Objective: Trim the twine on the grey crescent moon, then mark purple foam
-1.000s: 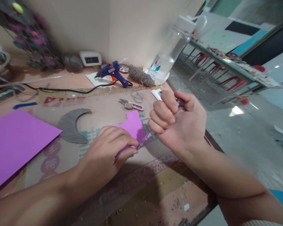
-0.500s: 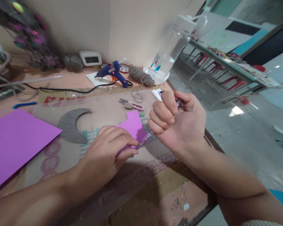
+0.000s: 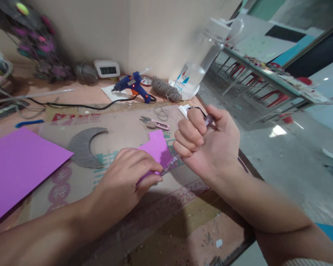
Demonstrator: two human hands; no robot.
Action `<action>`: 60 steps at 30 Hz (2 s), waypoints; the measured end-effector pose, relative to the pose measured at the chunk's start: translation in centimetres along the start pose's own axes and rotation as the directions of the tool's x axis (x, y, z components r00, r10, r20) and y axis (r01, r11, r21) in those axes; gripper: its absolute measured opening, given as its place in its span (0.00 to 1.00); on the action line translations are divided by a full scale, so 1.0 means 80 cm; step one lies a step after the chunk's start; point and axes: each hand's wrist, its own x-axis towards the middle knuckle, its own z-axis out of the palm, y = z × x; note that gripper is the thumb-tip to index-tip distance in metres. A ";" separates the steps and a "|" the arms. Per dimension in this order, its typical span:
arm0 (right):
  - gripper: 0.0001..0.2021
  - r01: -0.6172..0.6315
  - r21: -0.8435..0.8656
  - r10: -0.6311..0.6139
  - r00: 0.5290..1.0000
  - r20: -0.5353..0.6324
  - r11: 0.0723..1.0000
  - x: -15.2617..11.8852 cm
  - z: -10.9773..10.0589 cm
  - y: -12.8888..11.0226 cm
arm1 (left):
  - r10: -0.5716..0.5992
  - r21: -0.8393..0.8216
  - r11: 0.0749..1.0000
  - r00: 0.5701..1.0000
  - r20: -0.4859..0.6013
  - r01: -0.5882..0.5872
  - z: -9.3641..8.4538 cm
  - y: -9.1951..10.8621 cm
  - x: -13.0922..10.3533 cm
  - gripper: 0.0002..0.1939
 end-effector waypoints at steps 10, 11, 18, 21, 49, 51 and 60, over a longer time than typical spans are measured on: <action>0.22 -0.007 0.012 0.007 1.000 -0.004 1.000 -0.001 0.000 -0.001 | 0.008 0.001 1.000 1.000 -0.008 -0.008 0.001 -0.001 0.000 0.03; 0.22 -0.005 0.019 0.005 1.000 0.002 1.000 -0.001 0.000 -0.001 | 0.006 0.001 1.000 1.000 -0.008 -0.006 0.001 0.000 0.001 0.03; 0.23 -0.006 0.046 0.004 0.999 0.044 0.999 0.000 -0.002 0.000 | 0.002 -0.003 1.000 1.000 -0.004 -0.002 0.000 0.000 0.000 0.02; 0.23 -0.003 0.036 0.001 0.998 0.055 0.999 0.001 -0.003 0.001 | 0.004 -0.004 1.000 1.000 -0.001 -0.004 0.001 -0.001 0.000 0.02; 0.09 0.113 -0.838 -0.001 0.991 0.133 0.533 0.051 -0.062 0.051 | -0.146 0.528 0.841 0.894 0.423 -0.113 0.019 0.030 -0.018 0.20; 0.08 0.108 -0.870 -0.039 0.994 0.102 0.482 0.053 -0.061 0.061 | -0.168 0.514 0.852 0.879 0.447 -0.098 0.019 0.029 -0.016 0.21; 0.13 0.201 -0.902 -0.209 0.970 0.128 0.381 0.061 -0.066 0.079 | -0.177 0.507 0.856 0.864 0.471 -0.100 0.020 0.031 -0.015 0.23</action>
